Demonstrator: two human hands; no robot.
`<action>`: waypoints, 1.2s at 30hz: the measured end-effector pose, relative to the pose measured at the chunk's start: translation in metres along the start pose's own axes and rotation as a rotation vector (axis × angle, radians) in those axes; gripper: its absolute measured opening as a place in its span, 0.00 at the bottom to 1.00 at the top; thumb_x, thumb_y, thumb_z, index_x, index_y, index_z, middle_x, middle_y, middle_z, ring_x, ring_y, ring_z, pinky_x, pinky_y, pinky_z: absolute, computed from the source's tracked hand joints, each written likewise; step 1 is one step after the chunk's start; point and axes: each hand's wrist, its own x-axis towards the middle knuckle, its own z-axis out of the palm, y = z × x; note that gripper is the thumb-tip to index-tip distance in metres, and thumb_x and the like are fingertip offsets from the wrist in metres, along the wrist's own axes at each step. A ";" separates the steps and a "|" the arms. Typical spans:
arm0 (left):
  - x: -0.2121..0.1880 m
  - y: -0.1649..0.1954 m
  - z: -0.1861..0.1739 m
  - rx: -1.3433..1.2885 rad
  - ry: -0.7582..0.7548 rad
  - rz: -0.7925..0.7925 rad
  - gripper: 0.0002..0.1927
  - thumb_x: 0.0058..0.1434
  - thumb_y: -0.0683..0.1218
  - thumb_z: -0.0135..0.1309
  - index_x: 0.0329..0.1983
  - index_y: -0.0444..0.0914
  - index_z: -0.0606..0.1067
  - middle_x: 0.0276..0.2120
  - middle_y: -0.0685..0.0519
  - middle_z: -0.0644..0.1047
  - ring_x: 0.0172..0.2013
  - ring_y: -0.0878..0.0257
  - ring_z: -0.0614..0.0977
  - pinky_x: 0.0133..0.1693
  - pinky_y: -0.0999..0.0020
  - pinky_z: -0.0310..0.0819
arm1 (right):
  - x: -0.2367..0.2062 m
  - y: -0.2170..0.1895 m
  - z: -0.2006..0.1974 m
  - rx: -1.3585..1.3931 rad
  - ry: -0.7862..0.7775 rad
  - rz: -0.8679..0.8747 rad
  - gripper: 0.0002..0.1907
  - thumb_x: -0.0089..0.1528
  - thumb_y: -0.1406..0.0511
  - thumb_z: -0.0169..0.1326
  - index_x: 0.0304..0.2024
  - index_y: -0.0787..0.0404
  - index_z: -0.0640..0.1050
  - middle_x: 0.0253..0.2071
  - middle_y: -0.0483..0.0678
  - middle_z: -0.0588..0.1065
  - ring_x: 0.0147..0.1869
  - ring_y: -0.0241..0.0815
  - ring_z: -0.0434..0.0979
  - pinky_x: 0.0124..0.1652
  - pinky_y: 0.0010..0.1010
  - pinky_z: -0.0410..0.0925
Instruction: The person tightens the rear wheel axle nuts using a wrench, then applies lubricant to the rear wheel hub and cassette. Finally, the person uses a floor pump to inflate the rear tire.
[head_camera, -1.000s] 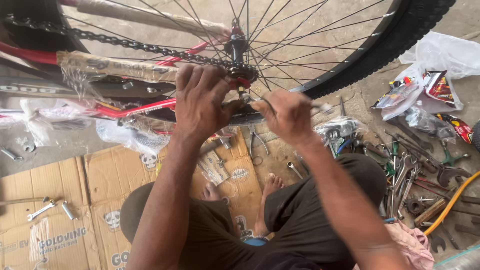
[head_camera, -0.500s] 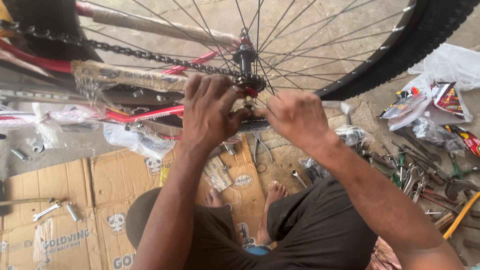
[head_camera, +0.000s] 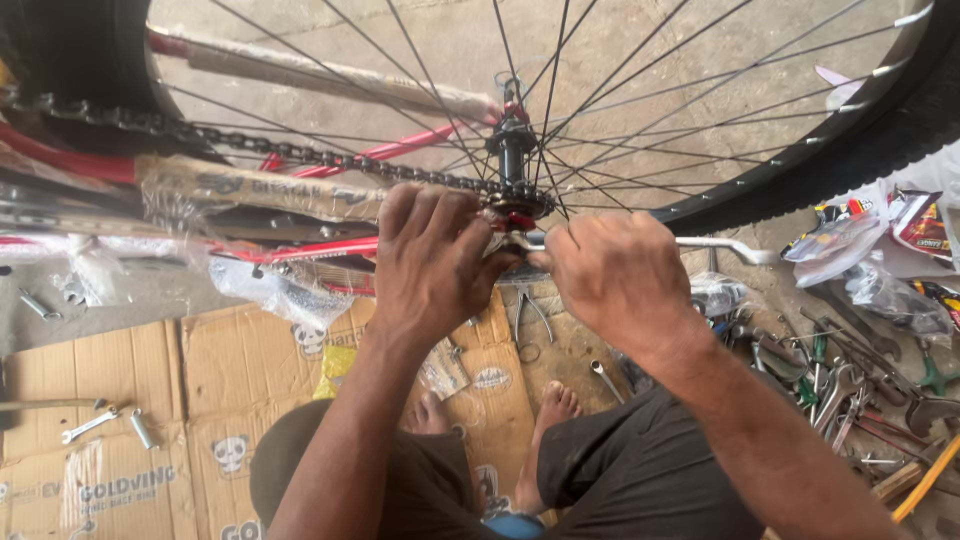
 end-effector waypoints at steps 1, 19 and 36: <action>0.000 0.000 0.002 0.011 0.004 -0.005 0.19 0.54 0.55 0.69 0.41 0.41 0.78 0.47 0.53 0.75 0.52 0.55 0.74 0.61 0.52 0.57 | -0.001 -0.002 0.014 0.087 0.056 0.079 0.20 0.65 0.49 0.53 0.27 0.54 0.78 0.18 0.42 0.70 0.19 0.37 0.67 0.24 0.34 0.59; 0.006 0.004 -0.002 -0.033 -0.005 -0.077 0.19 0.47 0.53 0.73 0.38 0.42 0.79 0.44 0.54 0.76 0.49 0.55 0.75 0.60 0.52 0.58 | -0.009 -0.010 0.034 0.279 0.194 0.171 0.19 0.66 0.50 0.55 0.30 0.56 0.81 0.20 0.44 0.73 0.22 0.39 0.71 0.26 0.36 0.65; 0.003 -0.002 0.002 -0.058 0.007 -0.046 0.18 0.47 0.52 0.71 0.36 0.41 0.79 0.43 0.53 0.76 0.48 0.56 0.74 0.58 0.54 0.58 | 0.027 -0.143 0.169 1.811 0.977 0.482 0.20 0.79 0.55 0.47 0.38 0.62 0.75 0.31 0.38 0.68 0.34 0.26 0.64 0.35 0.21 0.59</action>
